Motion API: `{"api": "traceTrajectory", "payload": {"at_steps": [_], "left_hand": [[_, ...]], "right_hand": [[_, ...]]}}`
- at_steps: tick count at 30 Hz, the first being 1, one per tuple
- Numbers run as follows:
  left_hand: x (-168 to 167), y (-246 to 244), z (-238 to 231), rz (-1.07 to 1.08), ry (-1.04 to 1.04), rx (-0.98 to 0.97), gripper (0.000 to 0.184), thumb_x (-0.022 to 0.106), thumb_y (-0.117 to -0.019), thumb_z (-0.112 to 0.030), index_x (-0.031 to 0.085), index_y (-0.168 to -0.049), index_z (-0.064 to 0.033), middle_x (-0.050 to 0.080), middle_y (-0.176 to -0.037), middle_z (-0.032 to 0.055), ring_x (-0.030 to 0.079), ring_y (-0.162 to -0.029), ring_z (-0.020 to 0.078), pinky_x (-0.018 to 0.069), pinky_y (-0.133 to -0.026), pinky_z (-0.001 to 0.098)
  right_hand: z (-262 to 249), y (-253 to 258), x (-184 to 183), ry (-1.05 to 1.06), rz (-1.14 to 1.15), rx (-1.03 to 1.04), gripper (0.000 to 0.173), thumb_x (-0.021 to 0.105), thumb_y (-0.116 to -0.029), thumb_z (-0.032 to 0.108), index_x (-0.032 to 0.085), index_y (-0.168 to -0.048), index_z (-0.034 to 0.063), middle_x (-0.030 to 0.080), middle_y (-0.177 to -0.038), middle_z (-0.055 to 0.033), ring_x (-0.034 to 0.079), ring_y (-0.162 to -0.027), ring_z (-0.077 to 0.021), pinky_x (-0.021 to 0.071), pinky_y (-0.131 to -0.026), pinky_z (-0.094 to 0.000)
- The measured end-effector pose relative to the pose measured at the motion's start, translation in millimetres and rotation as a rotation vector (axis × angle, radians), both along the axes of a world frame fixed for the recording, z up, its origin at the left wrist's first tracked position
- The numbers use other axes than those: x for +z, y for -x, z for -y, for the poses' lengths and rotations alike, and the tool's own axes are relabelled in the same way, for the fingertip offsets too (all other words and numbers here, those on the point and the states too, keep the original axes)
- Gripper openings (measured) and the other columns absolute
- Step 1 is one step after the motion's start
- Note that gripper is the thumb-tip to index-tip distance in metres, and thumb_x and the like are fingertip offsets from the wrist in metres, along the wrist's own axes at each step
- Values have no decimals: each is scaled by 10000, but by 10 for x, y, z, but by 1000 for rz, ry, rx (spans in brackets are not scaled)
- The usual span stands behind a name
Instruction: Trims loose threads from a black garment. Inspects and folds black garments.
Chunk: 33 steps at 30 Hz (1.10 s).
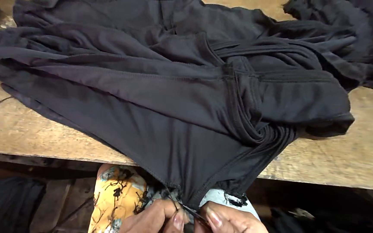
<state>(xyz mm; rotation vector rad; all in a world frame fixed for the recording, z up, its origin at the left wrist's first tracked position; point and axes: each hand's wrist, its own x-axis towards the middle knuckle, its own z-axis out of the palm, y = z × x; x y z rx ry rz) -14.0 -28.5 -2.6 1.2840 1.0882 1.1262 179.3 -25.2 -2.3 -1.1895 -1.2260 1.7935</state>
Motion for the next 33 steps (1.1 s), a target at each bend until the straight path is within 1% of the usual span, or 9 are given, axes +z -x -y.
{"api": "traceTrajectory", "payload": {"at_steps": [4,8,13,19,23,25,27,31,33], "left_hand": [[-22,14,7,-2,-2,1,194,498,-1059,-39,641,-959,44,634,-730,38,599,-584,51,544,-535,232],[-42,-2,7,10,-38,32,190,503,-1060,-25,652,-970,51,664,-751,30,616,-606,33,544,-546,215],[-94,3,-4,76,-42,49,171,526,-1041,-14,670,-951,9,691,-788,-1,639,-619,20,570,-546,213],[-73,47,2,103,-18,44,159,540,-1034,-10,678,-955,4,699,-804,-4,646,-634,28,567,-555,215],[-82,59,23,114,-6,43,157,540,-1034,-14,673,-952,-3,695,-799,-4,644,-627,31,566,-548,217],[-91,97,30,74,18,19,154,537,-1028,-15,651,-928,15,667,-780,38,630,-595,70,567,-532,244],[-91,122,34,67,26,9,157,539,-1025,-12,652,-921,21,665,-780,47,631,-592,75,568,-530,246],[-78,173,32,112,48,-3,153,537,-1021,-7,663,-935,5,669,-778,23,631,-597,65,570,-537,250],[-77,172,34,160,29,16,157,544,-1025,-9,691,-970,-10,709,-808,-9,658,-633,37,579,-554,232]], "right_hand": [[-4,66,25,-22,37,-35,340,414,-1115,177,651,-929,18,491,-675,74,398,-557,26,334,-517,-169],[20,125,25,-43,60,-110,326,453,-1105,187,664,-904,40,510,-685,112,402,-561,73,337,-519,-129],[-8,153,23,-71,190,-61,372,423,-1113,176,639,-851,24,528,-665,54,403,-536,33,331,-499,-164],[-26,195,-27,-29,36,-77,354,377,-1114,195,647,-928,61,471,-687,120,372,-553,63,311,-505,-139],[-20,212,1,-64,84,-79,344,405,-1110,169,644,-895,46,500,-696,100,393,-561,59,331,-515,-138],[-21,200,2,-62,128,-83,349,400,-1106,133,633,-867,31,493,-674,73,385,-545,35,322,-503,-159],[-5,196,-33,-20,79,-127,335,417,-1103,140,641,-867,59,490,-671,107,376,-541,60,308,-494,-139],[-71,172,-70,76,-48,-39,344,375,-1110,167,665,-960,58,452,-653,112,360,-536,35,297,-492,-162],[-105,217,-79,65,-78,-46,326,420,-1103,201,692,-962,91,472,-662,132,376,-538,52,306,-488,-143]]}}
